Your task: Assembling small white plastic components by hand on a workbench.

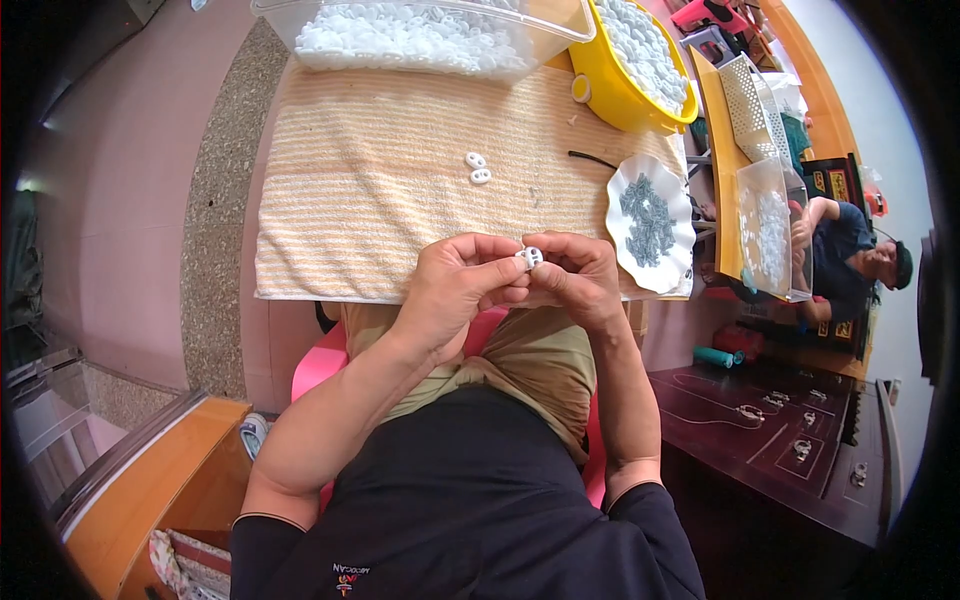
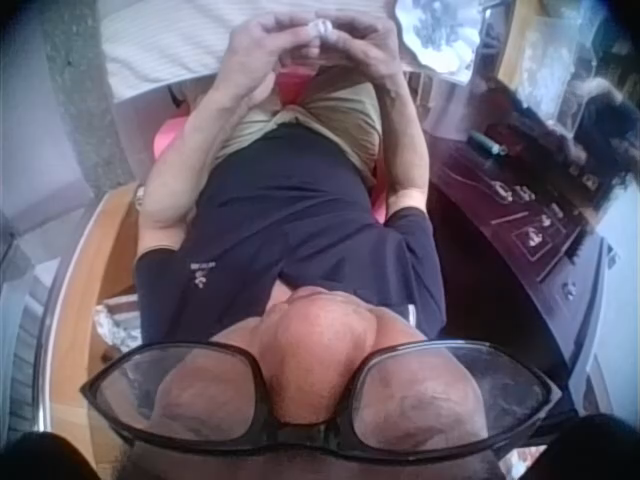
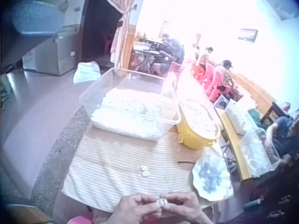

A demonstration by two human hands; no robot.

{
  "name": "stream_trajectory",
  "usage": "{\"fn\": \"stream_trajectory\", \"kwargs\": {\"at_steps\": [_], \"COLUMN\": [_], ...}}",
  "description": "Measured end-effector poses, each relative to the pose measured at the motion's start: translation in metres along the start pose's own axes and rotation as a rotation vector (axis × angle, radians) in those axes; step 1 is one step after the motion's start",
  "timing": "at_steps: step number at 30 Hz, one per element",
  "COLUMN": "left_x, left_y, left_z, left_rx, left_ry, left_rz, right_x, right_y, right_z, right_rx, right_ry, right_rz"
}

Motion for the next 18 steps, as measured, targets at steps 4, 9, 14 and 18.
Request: {"fn": "stream_trajectory", "kwargs": {"at_steps": [4, 9, 14, 18], "left_x": [-0.0001, -0.0031, -0.0053, -0.0028], "left_y": [0.0001, 0.0003, 0.0024, 0.0000], "left_z": [-0.0002, -0.0008, -0.0018, -0.0006], "left_rx": [0.000, 0.016, 0.044, 0.033], "left_ry": [-0.031, -0.085, -0.122, -0.225], "left_rz": [-0.061, -0.133, -0.146, -0.174], "right_x": [-0.0035, -0.0014, -0.0027, -0.0082], "right_y": [-0.0029, -0.0007, -0.0026, -0.0058], "right_z": [-0.0007, -0.0002, 0.0017, 0.0015], "right_rx": [-0.027, 0.053, 0.177, 0.218], "right_ry": [0.044, 0.026, -0.035, -0.038], "right_rz": [0.041, 0.028, 0.028, 0.063]}}
Point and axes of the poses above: each hand's wrist, its own z-axis towards the middle knuckle, its own x-axis out of the back of the hand, y = z × x, the point moved 1 cm from there along z, towards the middle knuckle, and after that the axes turned 6 degrees about -y, right-handed, at the moved point
